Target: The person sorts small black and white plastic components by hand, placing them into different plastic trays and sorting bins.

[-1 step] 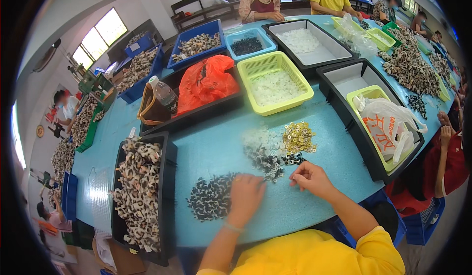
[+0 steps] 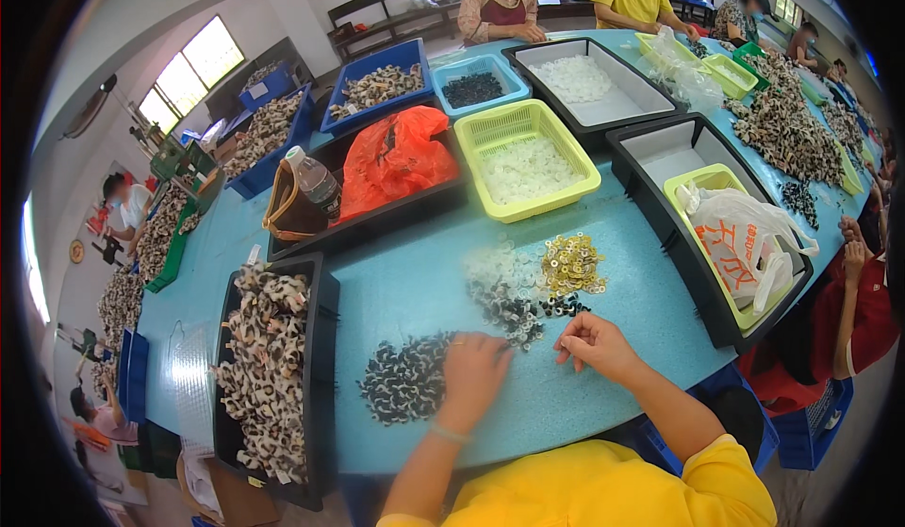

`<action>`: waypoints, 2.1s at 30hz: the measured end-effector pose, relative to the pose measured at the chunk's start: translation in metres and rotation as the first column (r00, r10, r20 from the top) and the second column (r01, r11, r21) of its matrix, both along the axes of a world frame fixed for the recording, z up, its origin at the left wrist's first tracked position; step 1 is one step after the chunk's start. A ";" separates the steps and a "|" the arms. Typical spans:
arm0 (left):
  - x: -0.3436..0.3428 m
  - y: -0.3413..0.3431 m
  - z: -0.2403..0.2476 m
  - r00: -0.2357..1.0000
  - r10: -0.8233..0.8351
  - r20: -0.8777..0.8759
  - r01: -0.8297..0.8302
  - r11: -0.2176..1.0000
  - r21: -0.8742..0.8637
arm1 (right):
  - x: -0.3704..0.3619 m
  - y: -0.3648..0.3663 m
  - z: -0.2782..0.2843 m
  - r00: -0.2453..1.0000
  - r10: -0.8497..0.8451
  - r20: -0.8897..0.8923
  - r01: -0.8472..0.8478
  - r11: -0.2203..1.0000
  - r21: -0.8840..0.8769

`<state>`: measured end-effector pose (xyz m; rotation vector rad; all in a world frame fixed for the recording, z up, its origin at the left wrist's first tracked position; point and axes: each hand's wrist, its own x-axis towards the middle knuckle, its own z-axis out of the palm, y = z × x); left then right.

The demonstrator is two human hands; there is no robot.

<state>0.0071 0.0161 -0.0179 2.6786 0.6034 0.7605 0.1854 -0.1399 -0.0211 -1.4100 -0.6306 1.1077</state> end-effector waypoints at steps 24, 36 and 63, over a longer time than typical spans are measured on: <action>-0.027 -0.026 -0.002 0.974 -0.158 0.164 0.224 0.795 -0.564 | -0.031 0.005 -0.002 0.935 0.267 -0.232 -0.276 0.961 -0.008; -0.019 -0.061 -0.008 0.929 0.295 0.225 0.223 0.039 -0.974 | -0.040 0.002 -0.003 0.780 0.017 0.625 -0.110 0.988 0.111; 0.013 -0.024 -0.012 0.999 0.040 -0.004 -0.040 0.999 -0.036 | 0.034 -0.018 -0.009 0.280 -0.017 0.960 0.122 0.992 -0.018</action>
